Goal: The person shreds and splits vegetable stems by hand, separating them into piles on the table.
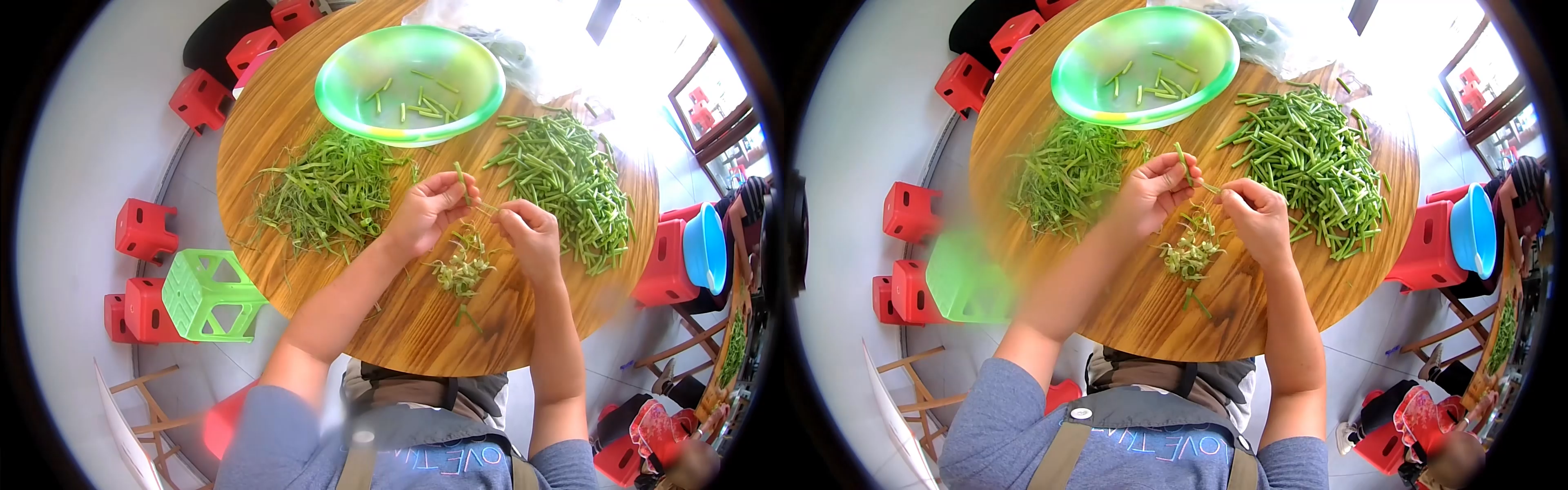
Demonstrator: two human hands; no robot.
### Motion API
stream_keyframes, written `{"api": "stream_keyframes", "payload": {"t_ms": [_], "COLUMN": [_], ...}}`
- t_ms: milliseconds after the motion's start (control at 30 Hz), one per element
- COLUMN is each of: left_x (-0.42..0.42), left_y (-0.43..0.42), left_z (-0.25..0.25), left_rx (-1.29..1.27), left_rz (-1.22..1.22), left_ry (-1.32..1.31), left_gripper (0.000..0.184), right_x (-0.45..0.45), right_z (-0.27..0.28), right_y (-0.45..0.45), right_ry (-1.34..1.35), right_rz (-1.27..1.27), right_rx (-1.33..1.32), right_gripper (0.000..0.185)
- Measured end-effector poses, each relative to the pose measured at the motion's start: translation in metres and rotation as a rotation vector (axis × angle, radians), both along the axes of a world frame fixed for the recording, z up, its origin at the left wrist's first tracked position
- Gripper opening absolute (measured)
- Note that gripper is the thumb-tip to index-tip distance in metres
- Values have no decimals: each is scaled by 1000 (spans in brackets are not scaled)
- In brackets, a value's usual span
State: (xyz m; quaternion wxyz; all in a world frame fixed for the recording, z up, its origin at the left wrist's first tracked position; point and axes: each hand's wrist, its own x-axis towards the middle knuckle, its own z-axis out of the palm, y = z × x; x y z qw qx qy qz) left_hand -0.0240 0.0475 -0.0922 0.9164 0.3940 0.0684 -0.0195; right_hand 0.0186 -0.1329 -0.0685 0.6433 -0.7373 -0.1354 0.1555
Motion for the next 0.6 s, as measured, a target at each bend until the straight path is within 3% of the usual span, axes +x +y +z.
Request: {"api": "stream_keyframes", "payload": {"t_ms": [267,333,433,533,600], "left_x": [6,4,1,1,0], "left_y": [19,18,10,6,4], "left_z": [-6,-3,2,3,4], "left_rx": [-255,-166,7,125,229], "left_rz": [-88,-103,-70,-53,-43], "left_ry": [-51,-59,-45,-61,-82], "left_gripper": [22,21,19,16,14], "right_x": [1,4,1,-1,-1], "right_z": [2,3,-1,-4,-3], "right_y": [1,-3,1,5,5], "right_ry": [51,48,-162,-282,-189], "right_rz": [-33,21,30,68,9], "right_rx": [111,7,-226,-122,-156], "right_gripper": [14,15,15,13,14]}}
